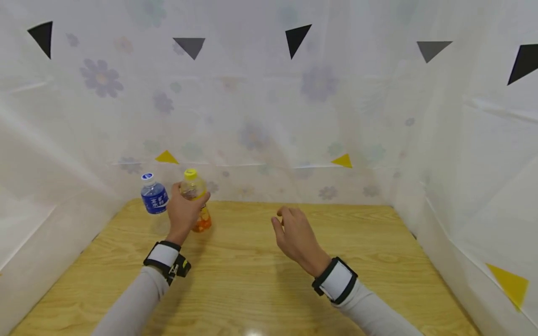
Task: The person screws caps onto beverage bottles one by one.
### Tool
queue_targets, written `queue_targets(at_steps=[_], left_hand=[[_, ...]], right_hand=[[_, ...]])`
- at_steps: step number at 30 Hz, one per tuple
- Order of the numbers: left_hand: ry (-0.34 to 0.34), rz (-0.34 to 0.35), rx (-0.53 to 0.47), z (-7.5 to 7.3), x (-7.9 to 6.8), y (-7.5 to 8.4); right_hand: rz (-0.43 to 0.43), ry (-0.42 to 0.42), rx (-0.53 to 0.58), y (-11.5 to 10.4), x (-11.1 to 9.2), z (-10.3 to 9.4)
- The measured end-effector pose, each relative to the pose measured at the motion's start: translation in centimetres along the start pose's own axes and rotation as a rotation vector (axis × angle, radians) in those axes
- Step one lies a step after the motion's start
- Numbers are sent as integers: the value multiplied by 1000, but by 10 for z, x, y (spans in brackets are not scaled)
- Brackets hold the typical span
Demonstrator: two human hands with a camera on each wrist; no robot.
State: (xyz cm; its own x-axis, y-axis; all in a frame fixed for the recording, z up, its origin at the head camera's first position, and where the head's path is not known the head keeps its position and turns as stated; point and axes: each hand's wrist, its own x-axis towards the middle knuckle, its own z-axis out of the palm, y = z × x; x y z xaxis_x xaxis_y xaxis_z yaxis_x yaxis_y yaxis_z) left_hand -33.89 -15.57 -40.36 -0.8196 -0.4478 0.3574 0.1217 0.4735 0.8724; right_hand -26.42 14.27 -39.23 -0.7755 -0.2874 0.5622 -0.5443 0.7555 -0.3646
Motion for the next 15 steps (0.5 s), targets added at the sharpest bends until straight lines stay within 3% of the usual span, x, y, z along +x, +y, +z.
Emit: queue_targets(at_steps=[8, 15], left_hand=[[27, -12, -32, -2, -1, -13], [8, -11, 28, 0, 3, -21]], right_hand=[[24, -29, -2, -1, -1, -1], [25, -51, -14, 1, -2, 1]])
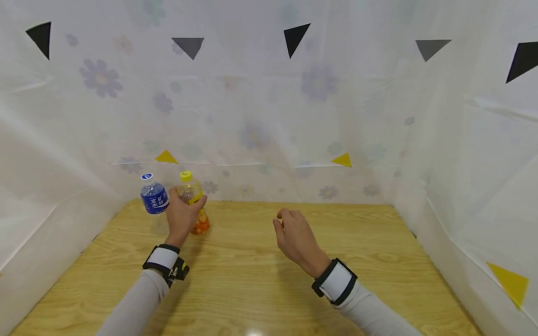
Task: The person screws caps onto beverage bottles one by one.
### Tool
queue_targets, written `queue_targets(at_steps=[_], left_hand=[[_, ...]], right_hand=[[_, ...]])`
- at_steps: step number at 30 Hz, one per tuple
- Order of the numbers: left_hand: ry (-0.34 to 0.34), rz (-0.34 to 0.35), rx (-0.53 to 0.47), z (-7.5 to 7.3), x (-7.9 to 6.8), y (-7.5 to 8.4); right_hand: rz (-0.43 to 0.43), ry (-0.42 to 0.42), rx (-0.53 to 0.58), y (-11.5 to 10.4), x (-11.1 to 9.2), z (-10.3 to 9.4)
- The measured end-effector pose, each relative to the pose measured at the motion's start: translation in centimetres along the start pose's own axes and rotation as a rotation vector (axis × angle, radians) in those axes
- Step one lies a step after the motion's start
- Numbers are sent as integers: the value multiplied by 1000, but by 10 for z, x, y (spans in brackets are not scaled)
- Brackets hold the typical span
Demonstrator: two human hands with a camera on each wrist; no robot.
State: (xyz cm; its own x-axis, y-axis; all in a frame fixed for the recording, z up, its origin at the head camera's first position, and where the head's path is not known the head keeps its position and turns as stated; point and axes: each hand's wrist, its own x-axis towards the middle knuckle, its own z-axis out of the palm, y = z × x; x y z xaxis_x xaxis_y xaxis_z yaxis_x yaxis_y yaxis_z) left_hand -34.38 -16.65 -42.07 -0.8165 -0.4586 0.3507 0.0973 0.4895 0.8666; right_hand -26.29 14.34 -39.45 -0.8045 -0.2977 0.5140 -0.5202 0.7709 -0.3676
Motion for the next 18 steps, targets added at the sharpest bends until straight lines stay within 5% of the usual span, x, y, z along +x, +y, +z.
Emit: queue_targets(at_steps=[7, 18], left_hand=[[-53, -5, 2, -3, 2, -1], [-30, -5, -38, -5, -4, 3]], right_hand=[[22, -14, 19, 0, -2, 1], [40, -47, 20, 0, -3, 2]])
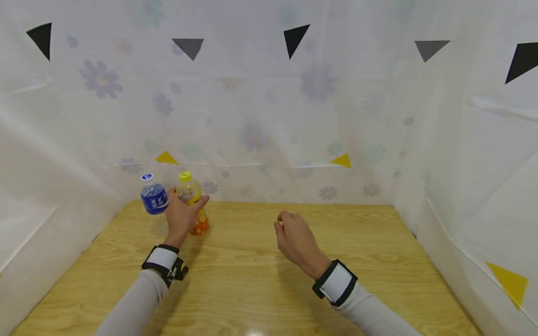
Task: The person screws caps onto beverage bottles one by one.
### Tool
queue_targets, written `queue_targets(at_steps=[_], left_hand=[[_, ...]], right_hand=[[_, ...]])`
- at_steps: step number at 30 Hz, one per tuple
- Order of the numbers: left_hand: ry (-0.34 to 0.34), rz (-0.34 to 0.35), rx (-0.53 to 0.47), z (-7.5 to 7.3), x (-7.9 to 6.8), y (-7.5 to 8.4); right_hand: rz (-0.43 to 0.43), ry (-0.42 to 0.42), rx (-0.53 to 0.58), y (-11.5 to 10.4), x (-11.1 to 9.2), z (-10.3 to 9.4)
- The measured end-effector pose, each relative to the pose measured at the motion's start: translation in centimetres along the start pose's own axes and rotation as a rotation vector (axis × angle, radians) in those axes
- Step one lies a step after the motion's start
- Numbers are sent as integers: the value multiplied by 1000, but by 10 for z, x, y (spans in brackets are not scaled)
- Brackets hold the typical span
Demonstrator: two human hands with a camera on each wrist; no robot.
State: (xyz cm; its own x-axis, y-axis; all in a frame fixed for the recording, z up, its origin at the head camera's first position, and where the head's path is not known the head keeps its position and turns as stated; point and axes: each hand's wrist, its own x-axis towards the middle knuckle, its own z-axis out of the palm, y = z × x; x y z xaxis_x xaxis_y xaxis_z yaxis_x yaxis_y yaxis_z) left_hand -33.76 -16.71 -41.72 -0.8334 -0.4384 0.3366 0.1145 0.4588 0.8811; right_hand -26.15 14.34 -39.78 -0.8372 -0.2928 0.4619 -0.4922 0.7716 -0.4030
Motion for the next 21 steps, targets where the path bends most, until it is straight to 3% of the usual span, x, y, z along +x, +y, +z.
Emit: queue_targets(at_steps=[6, 15, 18, 21], left_hand=[[16, 76, 90, -3, 6, 8], [-2, 197, 143, -14, 24, 44], [42, 297, 164, -18, 27, 55], [124, 455, 166, -19, 25, 69]], right_hand=[[-3, 0, -1, 1, -1, 1], [3, -16, -8, 2, -1, 2], [6, -18, -8, 2, -1, 2], [0, -9, -10, 2, 0, 3]])
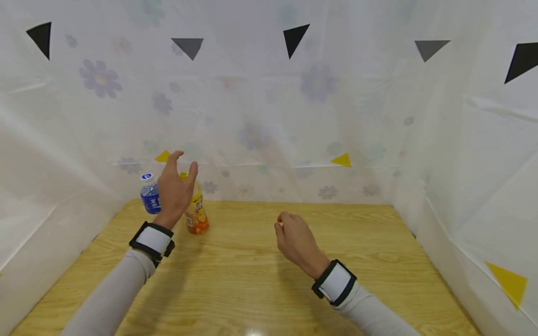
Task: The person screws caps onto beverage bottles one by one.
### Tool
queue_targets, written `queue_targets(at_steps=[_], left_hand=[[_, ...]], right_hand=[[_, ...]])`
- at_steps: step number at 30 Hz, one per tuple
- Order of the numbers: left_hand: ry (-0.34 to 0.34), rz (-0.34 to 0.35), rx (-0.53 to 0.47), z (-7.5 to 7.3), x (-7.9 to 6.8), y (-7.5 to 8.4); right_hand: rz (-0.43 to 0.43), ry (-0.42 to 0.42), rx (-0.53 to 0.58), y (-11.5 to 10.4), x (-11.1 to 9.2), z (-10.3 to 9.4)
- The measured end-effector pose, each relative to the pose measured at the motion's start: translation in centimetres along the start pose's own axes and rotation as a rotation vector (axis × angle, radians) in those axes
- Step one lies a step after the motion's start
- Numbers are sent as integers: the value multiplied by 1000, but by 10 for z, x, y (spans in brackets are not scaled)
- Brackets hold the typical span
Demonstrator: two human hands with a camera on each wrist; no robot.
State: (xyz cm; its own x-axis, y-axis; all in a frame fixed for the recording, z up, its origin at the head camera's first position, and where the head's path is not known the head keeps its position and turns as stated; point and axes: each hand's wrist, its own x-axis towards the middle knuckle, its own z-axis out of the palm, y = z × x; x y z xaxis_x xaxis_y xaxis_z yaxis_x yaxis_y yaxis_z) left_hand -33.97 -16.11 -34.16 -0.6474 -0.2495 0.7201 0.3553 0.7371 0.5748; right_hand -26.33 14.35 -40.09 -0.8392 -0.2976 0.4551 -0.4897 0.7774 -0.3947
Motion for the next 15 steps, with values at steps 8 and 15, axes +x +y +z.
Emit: queue_targets(at_steps=[8, 15], left_hand=[[-72, 247, -51, 13, -33, 48], [-533, 197, 86, 39, -93, 52]], right_hand=[[46, -38, 126, -1, 3, 2], [198, -294, 143, 1, 2, 12]])
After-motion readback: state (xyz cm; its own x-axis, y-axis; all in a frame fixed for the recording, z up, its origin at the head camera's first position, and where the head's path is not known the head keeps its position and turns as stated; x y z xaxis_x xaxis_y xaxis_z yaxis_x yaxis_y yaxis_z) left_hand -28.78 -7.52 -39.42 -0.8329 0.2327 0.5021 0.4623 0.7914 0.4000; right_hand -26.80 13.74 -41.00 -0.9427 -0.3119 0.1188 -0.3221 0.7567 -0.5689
